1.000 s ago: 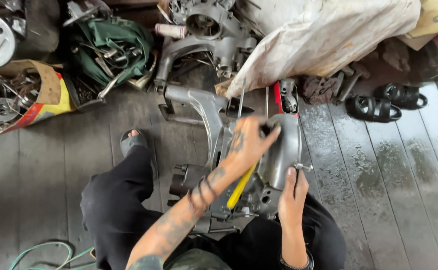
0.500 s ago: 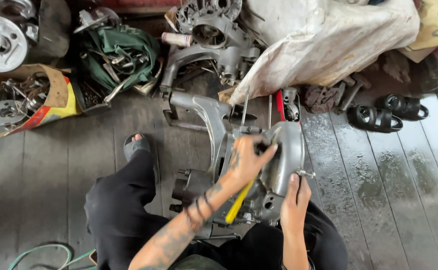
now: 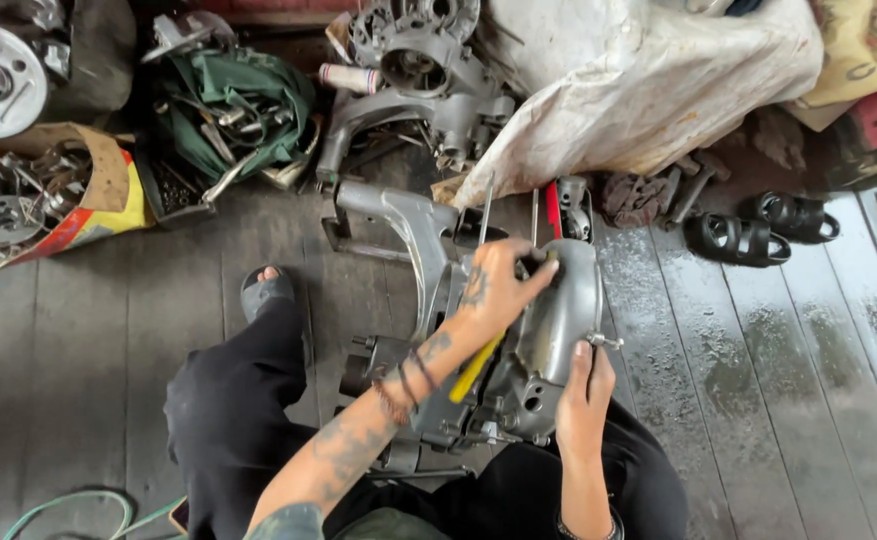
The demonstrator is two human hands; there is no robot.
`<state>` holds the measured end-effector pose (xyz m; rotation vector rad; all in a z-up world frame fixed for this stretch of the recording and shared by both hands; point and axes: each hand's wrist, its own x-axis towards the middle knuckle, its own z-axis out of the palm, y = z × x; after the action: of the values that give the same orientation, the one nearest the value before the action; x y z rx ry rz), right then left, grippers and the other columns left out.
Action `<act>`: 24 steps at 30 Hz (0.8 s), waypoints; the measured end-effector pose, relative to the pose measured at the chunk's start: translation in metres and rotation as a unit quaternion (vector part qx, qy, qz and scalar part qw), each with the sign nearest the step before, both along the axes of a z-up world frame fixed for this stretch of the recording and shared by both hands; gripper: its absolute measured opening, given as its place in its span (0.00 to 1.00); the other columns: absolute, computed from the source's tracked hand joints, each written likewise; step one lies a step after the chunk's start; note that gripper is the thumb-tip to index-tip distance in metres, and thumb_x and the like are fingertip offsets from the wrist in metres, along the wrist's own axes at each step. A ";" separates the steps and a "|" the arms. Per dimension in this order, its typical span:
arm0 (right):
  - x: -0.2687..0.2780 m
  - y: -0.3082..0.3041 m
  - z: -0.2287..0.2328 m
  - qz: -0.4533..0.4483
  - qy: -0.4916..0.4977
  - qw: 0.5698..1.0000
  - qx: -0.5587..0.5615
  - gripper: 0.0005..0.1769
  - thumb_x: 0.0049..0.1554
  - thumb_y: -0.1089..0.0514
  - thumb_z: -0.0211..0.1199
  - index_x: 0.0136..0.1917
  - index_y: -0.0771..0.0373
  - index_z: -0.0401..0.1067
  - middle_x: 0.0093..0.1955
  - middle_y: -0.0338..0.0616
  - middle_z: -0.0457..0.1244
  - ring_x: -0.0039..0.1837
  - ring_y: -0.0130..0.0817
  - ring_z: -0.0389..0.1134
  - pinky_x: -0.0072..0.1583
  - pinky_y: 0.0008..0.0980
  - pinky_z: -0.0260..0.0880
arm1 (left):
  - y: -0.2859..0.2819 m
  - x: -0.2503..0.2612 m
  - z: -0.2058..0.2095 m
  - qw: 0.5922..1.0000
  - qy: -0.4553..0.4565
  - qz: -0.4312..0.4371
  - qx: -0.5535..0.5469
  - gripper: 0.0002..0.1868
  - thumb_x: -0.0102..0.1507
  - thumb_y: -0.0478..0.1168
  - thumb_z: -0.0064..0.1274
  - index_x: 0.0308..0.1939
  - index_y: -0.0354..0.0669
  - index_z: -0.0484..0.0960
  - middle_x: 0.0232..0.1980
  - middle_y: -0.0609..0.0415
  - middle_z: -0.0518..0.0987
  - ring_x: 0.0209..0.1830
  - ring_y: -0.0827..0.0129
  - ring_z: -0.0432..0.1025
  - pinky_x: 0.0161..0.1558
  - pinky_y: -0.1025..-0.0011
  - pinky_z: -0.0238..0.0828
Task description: A person uses a small brush to scrub dirt and grime off a motorcycle engine casing while sitting on the floor.
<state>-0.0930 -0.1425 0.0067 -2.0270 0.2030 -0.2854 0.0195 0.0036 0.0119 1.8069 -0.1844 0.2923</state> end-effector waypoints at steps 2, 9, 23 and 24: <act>0.000 -0.002 -0.004 0.000 0.006 1.000 0.011 0.16 0.70 0.57 0.45 0.41 0.66 0.61 0.35 0.37 0.53 0.39 0.25 0.49 0.44 0.29 0.53 | -0.002 -0.010 0.001 0.999 0.031 -0.026 0.000 0.07 0.57 0.35 0.62 0.38 0.36 0.86 0.36 0.49 0.86 0.28 0.69 0.76 0.37 0.75 0.76; -0.001 -0.002 -0.004 0.005 -0.001 1.000 0.021 0.17 0.70 0.56 0.44 0.40 0.66 0.60 0.35 0.37 0.52 0.39 0.25 0.48 0.43 0.29 0.52 | 0.001 -0.027 -0.008 0.998 0.043 0.011 -0.034 0.11 0.57 0.38 0.61 0.35 0.29 0.86 0.26 0.52 0.83 0.18 0.74 0.68 0.25 0.76 0.69; 0.004 -0.017 -0.043 -0.037 0.069 0.997 0.018 0.19 0.66 0.53 0.49 0.45 0.72 0.69 0.37 0.51 0.66 0.39 0.38 0.63 0.47 0.36 0.65 | -0.006 -0.016 -0.050 0.998 0.041 0.049 -0.021 0.13 0.56 0.43 0.60 0.31 0.34 0.87 0.27 0.54 0.84 0.24 0.70 0.72 0.35 0.73 0.73; 0.006 -0.025 -0.061 -0.039 0.058 0.997 0.026 0.19 0.66 0.53 0.49 0.45 0.72 0.69 0.37 0.51 0.66 0.39 0.38 0.63 0.47 0.36 0.65 | -0.006 -0.023 -0.035 0.998 0.029 0.047 -0.015 0.13 0.56 0.43 0.60 0.31 0.34 0.87 0.27 0.54 0.84 0.24 0.70 0.72 0.35 0.73 0.73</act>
<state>-0.0874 -0.1671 -0.0542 -1.9886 0.3585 -0.2095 -0.0031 -0.0025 -0.0227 1.7952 -0.0537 0.3071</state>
